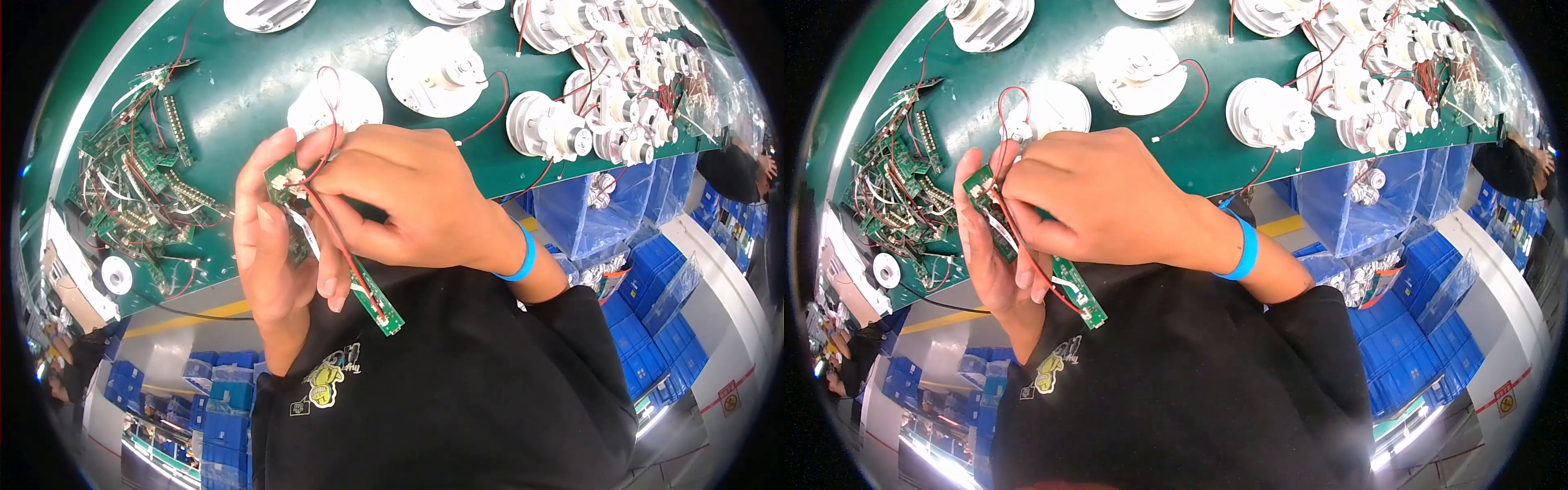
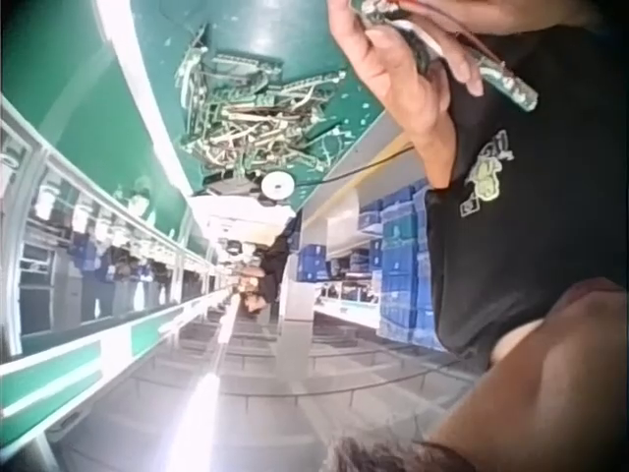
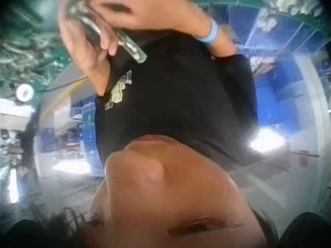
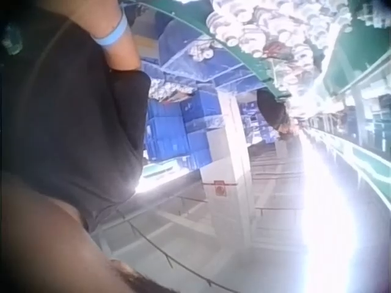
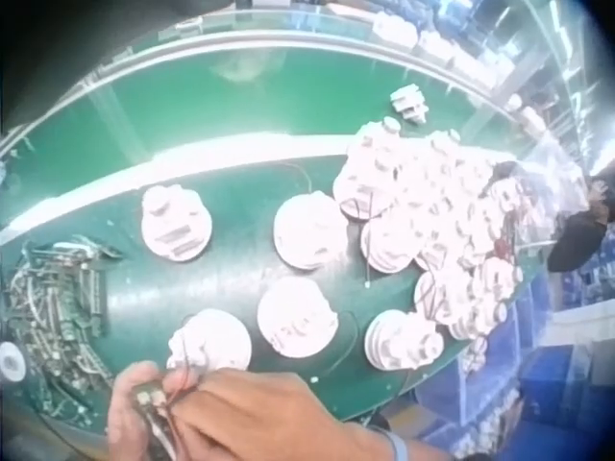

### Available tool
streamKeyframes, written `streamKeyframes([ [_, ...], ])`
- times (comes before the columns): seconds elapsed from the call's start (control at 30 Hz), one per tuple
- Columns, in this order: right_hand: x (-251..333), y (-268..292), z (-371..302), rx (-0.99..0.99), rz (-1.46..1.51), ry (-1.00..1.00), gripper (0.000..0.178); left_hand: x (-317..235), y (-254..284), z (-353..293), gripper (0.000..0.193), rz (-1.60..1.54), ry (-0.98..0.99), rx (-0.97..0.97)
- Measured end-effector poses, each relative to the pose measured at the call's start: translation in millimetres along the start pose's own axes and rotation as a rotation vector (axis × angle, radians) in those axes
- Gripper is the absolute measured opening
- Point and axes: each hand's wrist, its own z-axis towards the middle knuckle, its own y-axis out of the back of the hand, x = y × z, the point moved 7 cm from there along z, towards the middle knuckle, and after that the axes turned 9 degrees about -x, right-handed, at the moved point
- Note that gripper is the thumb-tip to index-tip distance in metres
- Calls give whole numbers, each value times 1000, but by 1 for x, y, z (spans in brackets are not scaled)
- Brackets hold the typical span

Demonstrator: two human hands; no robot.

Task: The person assembles electronic components by hand, connecting wires to circuit boards and fitting the circuit boards into plastic housings.

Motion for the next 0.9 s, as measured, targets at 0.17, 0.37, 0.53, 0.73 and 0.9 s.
streamKeyframes([
  [0.17, 6, 1, 2, 44, -74, 66, 21, -1, -3, -2, 59, -67, 6, -24],
  [0.37, 4, 4, 0, -31, -82, 53, 20, 0, -3, -3, 63, -6, 23, -74],
  [0.53, 5, 3, 1, -38, -76, 70, 19, -4, -2, -3, 66, 43, 6, -159],
  [0.73, 3, 4, 1, -30, -72, 53, 17, 1, -3, -4, 68, 59, 24, -160],
  [0.9, 3, 3, 0, -34, -7, -25, 13, -2, -8, -5, 71, 210, 2, -210],
])
